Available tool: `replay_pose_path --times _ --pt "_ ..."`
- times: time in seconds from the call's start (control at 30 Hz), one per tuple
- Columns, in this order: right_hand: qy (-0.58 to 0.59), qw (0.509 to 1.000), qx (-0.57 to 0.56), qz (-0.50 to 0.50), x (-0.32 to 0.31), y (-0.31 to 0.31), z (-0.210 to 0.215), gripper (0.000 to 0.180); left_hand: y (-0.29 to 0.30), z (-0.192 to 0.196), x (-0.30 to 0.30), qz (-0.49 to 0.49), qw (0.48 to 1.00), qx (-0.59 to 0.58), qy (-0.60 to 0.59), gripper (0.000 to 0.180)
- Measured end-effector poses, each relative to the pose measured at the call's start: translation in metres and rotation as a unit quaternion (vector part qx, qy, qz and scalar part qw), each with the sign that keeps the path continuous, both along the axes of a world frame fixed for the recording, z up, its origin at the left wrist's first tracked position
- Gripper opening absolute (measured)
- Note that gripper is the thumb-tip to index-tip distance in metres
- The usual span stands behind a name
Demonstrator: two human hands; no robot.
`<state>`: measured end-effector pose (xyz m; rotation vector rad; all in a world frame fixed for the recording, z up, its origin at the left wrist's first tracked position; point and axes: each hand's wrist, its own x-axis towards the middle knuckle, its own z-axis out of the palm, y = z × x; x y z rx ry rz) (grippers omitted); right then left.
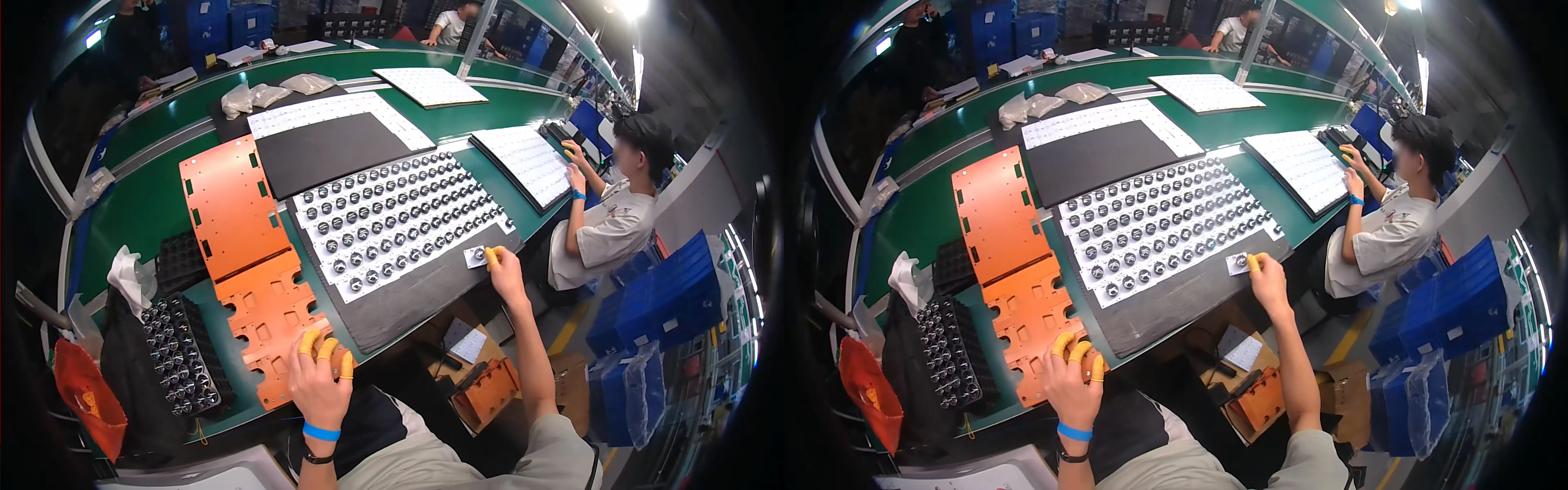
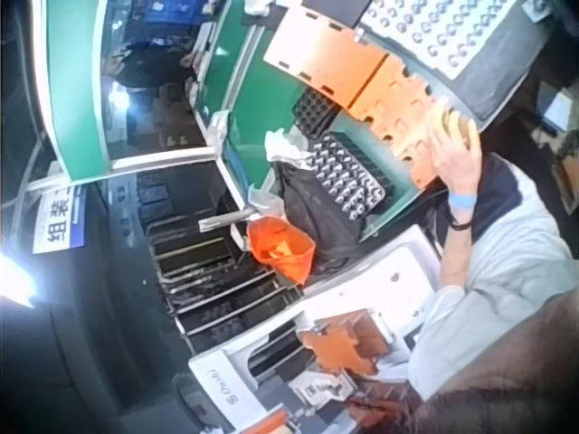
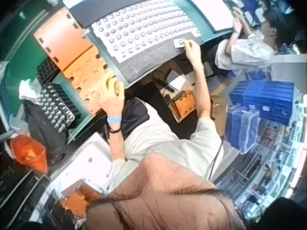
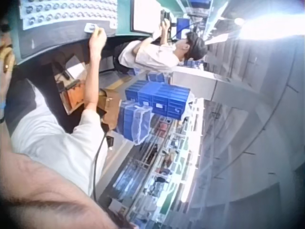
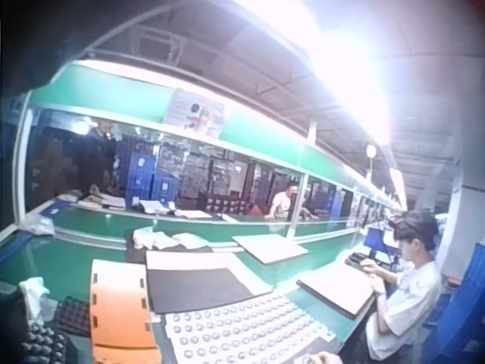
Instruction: The person places small white square components onto an orange plastic jig at a factory workstation. They handle the components one by one, positioning them into specific slots on the jig. The person also briefly interacts with a white machine labeled 'Qushi' to the left, placing the jig onto it before returning to the manual placement task.
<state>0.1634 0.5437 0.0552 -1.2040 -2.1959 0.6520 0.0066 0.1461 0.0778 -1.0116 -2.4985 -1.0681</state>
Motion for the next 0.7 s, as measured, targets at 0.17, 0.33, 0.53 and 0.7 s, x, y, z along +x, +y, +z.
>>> replay_pose_path --times 0.17,0.33,0.53,0.7 --pt "-0.018 0.992 0.111 -0.057 0.000 -0.006 0.016 0.042 0.000 0.003 -0.001 0.005 1.000 -0.005 0.000 0.024" --pt "-0.030 0.985 0.167 0.033 0.001 0.009 0.003 0.033 0.001 0.003 0.000 0.008 1.000 -0.014 -0.015 0.024" --pt "-0.028 0.953 0.298 0.035 0.002 0.033 -0.006 0.026 0.001 0.005 0.001 0.006 1.000 -0.017 -0.013 0.023" --pt "-0.038 0.953 0.299 0.024 0.000 0.046 -0.008 0.027 0.001 0.004 0.001 0.012 1.000 -0.020 -0.013 0.023"
